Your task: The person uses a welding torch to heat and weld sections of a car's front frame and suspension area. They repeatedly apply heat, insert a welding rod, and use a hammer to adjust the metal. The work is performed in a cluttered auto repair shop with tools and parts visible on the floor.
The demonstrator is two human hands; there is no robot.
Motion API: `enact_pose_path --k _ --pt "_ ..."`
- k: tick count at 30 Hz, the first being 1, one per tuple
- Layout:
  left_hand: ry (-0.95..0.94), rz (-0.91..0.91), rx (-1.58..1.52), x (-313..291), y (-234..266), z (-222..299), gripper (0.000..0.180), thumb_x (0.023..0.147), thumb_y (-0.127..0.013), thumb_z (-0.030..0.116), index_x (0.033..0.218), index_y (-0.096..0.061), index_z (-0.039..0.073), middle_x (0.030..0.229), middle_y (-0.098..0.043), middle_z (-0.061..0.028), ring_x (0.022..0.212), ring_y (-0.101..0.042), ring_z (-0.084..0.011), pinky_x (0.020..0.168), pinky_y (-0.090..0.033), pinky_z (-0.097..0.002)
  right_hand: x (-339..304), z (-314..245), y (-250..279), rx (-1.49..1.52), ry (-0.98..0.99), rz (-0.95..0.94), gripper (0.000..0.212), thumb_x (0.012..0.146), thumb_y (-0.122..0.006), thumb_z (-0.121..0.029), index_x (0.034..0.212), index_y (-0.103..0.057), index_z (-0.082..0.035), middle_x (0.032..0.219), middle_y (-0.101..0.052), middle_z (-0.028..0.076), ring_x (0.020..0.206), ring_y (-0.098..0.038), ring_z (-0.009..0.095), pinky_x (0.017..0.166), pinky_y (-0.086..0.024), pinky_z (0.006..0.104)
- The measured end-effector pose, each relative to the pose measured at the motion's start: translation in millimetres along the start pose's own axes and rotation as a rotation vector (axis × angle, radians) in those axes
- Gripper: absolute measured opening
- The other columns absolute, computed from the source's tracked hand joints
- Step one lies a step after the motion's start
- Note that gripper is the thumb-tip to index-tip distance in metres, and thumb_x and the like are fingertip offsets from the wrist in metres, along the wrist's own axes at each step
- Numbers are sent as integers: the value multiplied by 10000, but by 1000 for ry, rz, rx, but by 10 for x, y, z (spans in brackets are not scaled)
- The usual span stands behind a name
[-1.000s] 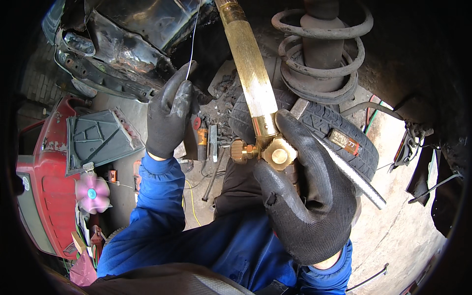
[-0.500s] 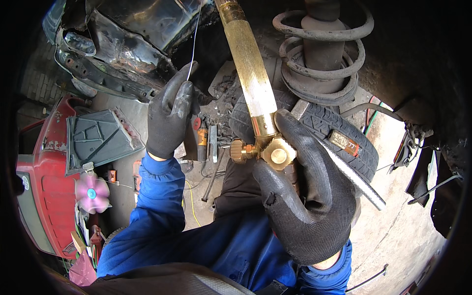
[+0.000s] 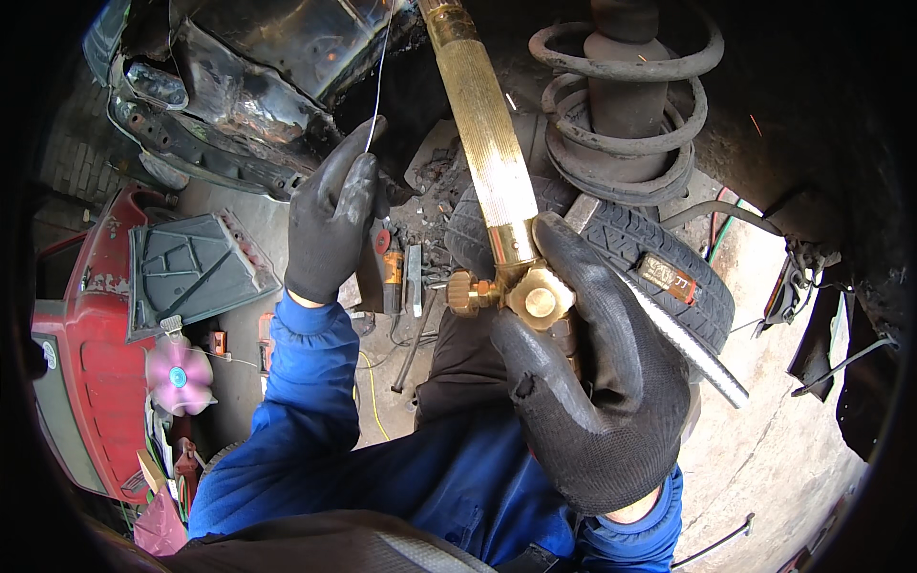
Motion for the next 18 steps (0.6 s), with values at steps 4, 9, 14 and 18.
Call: enact_pose_path --k 4,9,14,18 --pt "110 -29 -53 -10 0 4 438 1088 -648 120 1516 -670 26 1344 -770 -271 1194 -786 -345 1013 -599 -422 -3 4 7 -30 19 8 470 982 -825 -160 1404 -731 21 1266 -804 169 1157 -767 274 1064 -580 429" --pt "14 11 4 12 -5 -15 438 1092 -648 128 1518 -670 27 1313 -785 -252 1037 -813 -285 946 -613 -403 35 20 -28 -61 -8 -9 469 978 -817 -131 1411 -728 23 1283 -800 171 1163 -766 264 1068 -579 424" --pt "76 -21 -48 -8 -13 -70 434 1094 -645 135 1512 -672 19 1358 -768 -261 1206 -780 -343 1026 -592 -424 44 9 -59 139 5 33 473 977 -817 -127 1415 -726 24 1252 -808 162 1143 -768 254 1060 -581 415" --pt "-18 2 -27 -29 -17 -49 439 1090 -643 129 1515 -670 22 1368 -764 -264 1252 -770 -355 1051 -582 -426 24 -4 -15 54 -16 -4 477 985 -813 -157 1418 -725 23 1240 -808 153 1126 -765 249 1045 -583 412"
Point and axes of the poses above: each hand's wrist, its own x-axis towards the middle knuckle, its own y-axis out of the back of the hand, z = x × y, the point moved 3 cm from there along x, towards the middle knuckle
